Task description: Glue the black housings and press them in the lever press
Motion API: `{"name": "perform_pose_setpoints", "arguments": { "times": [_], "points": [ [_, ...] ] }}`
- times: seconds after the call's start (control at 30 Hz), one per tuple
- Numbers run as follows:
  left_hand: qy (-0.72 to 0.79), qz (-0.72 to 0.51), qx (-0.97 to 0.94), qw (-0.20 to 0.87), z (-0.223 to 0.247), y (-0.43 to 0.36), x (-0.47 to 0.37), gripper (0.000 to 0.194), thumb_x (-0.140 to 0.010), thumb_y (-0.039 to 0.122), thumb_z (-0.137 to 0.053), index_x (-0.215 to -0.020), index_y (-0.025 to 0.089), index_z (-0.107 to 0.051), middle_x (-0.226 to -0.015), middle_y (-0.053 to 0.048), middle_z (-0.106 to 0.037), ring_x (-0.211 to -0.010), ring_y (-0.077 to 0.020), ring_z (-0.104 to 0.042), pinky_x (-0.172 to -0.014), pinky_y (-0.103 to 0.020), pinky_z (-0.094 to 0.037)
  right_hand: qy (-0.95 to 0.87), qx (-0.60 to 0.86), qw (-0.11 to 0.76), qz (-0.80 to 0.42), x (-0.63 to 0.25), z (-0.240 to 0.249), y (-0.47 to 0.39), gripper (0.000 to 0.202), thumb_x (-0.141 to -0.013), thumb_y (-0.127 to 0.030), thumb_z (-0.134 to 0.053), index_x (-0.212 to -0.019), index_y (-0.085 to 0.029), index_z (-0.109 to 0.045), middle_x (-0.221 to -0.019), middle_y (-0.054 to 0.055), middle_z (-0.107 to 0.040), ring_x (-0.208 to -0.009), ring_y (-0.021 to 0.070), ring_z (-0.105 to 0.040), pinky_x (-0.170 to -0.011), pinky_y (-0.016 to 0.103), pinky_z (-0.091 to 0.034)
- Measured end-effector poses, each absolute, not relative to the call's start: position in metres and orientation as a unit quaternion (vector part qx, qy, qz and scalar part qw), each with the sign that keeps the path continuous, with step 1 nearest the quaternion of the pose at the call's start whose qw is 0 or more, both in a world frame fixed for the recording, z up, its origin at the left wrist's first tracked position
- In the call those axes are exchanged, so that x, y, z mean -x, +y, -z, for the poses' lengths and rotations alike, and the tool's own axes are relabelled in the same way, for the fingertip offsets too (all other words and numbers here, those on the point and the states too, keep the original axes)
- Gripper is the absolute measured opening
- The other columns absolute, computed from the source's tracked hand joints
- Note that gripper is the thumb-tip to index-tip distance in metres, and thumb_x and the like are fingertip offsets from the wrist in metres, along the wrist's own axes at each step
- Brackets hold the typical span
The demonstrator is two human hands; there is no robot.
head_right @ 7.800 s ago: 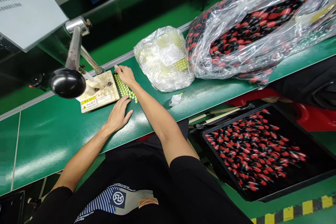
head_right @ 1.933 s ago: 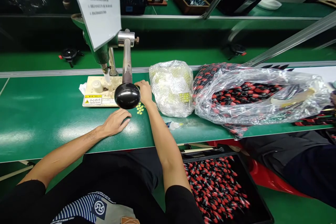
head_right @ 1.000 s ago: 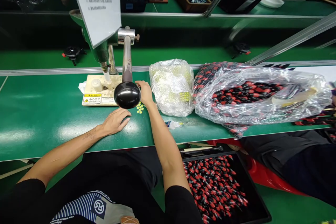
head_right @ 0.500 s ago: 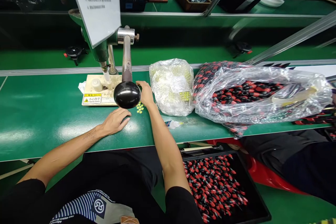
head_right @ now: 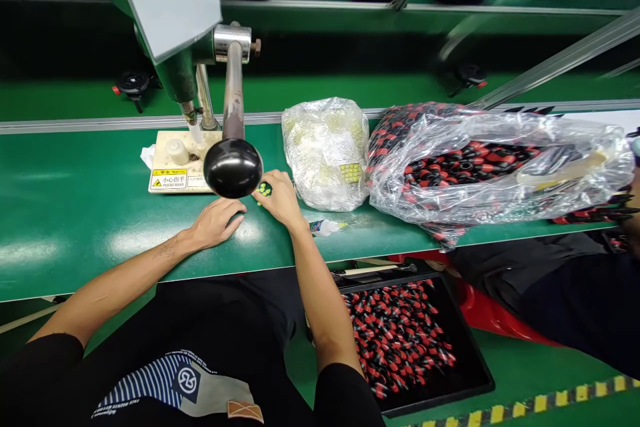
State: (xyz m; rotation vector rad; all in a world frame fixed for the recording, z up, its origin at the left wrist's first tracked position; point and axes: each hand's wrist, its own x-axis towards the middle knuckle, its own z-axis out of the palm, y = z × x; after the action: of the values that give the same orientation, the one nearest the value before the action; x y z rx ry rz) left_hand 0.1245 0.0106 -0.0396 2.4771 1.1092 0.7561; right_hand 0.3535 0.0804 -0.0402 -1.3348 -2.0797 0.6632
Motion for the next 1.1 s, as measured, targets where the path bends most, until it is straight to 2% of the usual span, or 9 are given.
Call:
{"name": "perform_pose_setpoints", "arguments": {
  "times": [0.33, 0.6, 0.83, 0.97, 1.1],
  "points": [
    [0.387, -0.267, -0.868, 0.16, 0.038, 0.011, -0.125, 0.017, -0.109, 0.024, -0.049, -0.114, 0.019, -0.063, -0.107, -0.01, -0.072, -0.097, -0.0252, -0.065, -0.088, -0.04, -0.055, -0.777, 0.501, 0.296, -0.241, -0.347, 0.043, 0.08, 0.012, -0.092, -0.03, -0.073, -0.102, -0.024, -0.074, -0.113, 0.009, -0.072, -0.111, 0.0315, -0.064, -0.104, 0.051, -0.05],
    [0.383, -0.272, -0.871, 0.144, 0.039, 0.011, -0.125, 0.017, -0.11, 0.024, -0.049, -0.114, 0.018, -0.063, -0.106, -0.009, -0.072, -0.095, -0.0252, -0.065, -0.086, -0.04, -0.055, -0.779, 0.492, 0.309, -0.236, -0.347, 0.047, 0.08, 0.013, -0.092, -0.031, -0.073, -0.103, -0.024, -0.074, -0.112, 0.009, -0.072, -0.109, 0.0315, -0.064, -0.102, 0.051, -0.051],
    [0.385, -0.265, -0.872, 0.146, 0.039, 0.011, -0.125, 0.016, -0.109, 0.024, -0.049, -0.114, 0.018, -0.063, -0.107, -0.009, -0.072, -0.096, -0.0252, -0.065, -0.087, -0.04, -0.056, -0.781, 0.48, 0.329, -0.227, -0.345, 0.047, 0.077, 0.02, -0.092, -0.033, -0.075, -0.111, -0.025, -0.073, -0.114, 0.009, -0.07, -0.109, 0.0315, -0.063, -0.1, 0.05, -0.052],
    [0.385, -0.262, -0.873, 0.147, 0.04, 0.011, -0.125, 0.017, -0.109, 0.025, -0.049, -0.114, 0.018, -0.063, -0.107, -0.01, -0.072, -0.096, -0.0255, -0.065, -0.087, -0.041, -0.056, -0.804, 0.449, 0.334, -0.201, -0.343, 0.045, 0.074, 0.013, -0.096, -0.03, -0.072, -0.106, -0.025, -0.077, -0.111, 0.009, -0.067, -0.105, 0.029, -0.061, -0.097, 0.049, -0.052],
    [0.388, -0.258, -0.872, 0.15, 0.04, 0.011, -0.125, 0.016, -0.109, 0.024, -0.048, -0.114, 0.019, -0.063, -0.106, -0.009, -0.073, -0.096, -0.0256, -0.066, -0.086, -0.041, -0.055, -0.818, 0.439, 0.322, -0.188, -0.341, 0.045, 0.073, 0.014, -0.097, -0.031, -0.071, -0.105, -0.026, -0.081, -0.107, 0.009, -0.067, -0.101, 0.028, -0.059, -0.093, 0.049, -0.051]
  ]
}}
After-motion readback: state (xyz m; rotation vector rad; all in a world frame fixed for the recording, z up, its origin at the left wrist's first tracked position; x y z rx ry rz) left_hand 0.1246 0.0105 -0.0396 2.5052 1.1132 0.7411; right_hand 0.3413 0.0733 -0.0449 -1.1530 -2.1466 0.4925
